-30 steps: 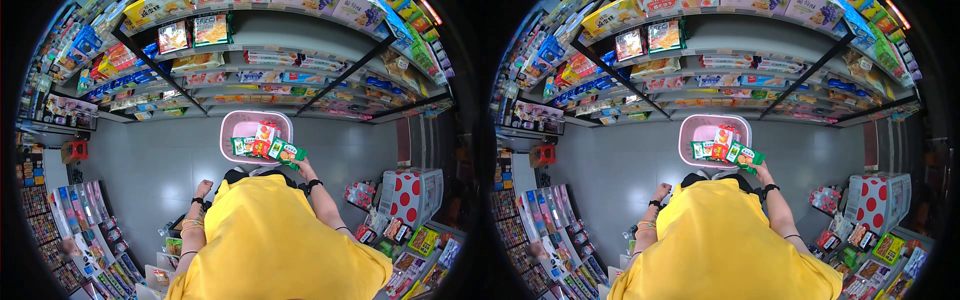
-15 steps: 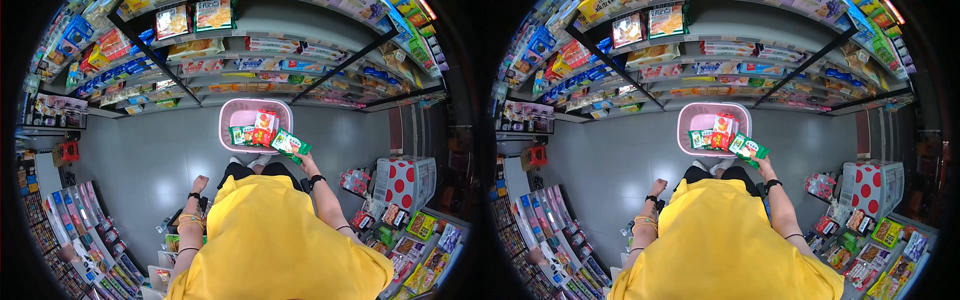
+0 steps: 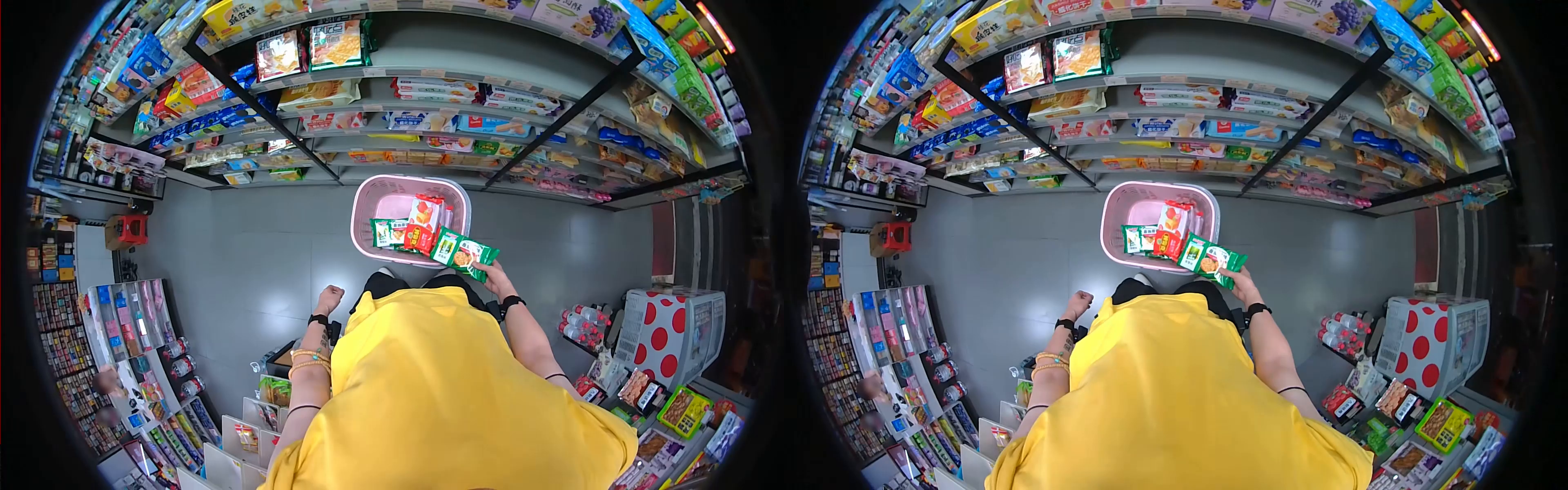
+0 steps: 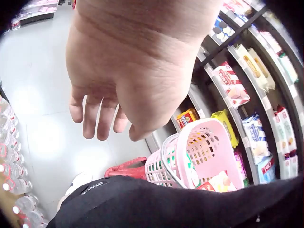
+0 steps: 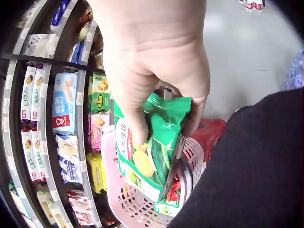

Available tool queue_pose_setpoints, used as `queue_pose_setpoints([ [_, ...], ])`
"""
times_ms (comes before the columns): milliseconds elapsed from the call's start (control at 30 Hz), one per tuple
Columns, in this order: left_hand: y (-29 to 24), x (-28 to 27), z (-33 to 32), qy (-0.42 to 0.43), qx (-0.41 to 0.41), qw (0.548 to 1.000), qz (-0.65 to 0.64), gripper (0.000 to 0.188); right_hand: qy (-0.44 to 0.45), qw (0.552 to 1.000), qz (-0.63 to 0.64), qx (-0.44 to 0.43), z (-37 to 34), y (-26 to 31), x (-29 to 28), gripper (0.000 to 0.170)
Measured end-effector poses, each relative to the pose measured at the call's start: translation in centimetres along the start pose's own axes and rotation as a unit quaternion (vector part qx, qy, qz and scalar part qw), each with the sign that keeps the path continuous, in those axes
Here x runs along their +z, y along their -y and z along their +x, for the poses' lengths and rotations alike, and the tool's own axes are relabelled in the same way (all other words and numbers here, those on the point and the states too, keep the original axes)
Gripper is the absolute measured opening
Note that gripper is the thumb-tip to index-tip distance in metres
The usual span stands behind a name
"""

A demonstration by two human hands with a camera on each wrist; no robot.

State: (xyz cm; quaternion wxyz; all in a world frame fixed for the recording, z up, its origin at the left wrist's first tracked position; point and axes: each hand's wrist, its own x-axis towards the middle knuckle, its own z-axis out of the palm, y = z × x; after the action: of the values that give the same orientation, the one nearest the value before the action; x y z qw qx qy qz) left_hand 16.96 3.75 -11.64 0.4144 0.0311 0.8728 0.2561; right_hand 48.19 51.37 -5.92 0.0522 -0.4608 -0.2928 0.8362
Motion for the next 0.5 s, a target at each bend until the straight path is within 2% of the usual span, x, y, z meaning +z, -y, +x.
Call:
queue_pose_setpoints([
  [100, -1.4, 0.8, -1.4, -0.008, -0.028, 0.999, -0.045, 0.034, 0.026, 0.999, -0.023, 0.022, -0.1, 1.7, -0.3, 0.058],
  [200, -2.2, 2.0, -2.6, -0.019, -0.005, 0.997, -0.080, 0.032, 0.068, 0.996, -0.029, 0.047, 0.3, 3.0, -0.9, 0.059],
  [433, -4.7, 3.6, -6.5, -0.054, -0.024, 0.993, -0.103, 0.024, 0.130, 0.985, -0.060, 0.095, 2.6, 4.5, -2.7, 0.059],
  [500, -4.2, 4.1, -7.2, -0.041, -0.041, 0.994, -0.098, 0.025, 0.131, 0.985, -0.063, 0.096, 2.8, 4.1, -3.0, 0.059],
])
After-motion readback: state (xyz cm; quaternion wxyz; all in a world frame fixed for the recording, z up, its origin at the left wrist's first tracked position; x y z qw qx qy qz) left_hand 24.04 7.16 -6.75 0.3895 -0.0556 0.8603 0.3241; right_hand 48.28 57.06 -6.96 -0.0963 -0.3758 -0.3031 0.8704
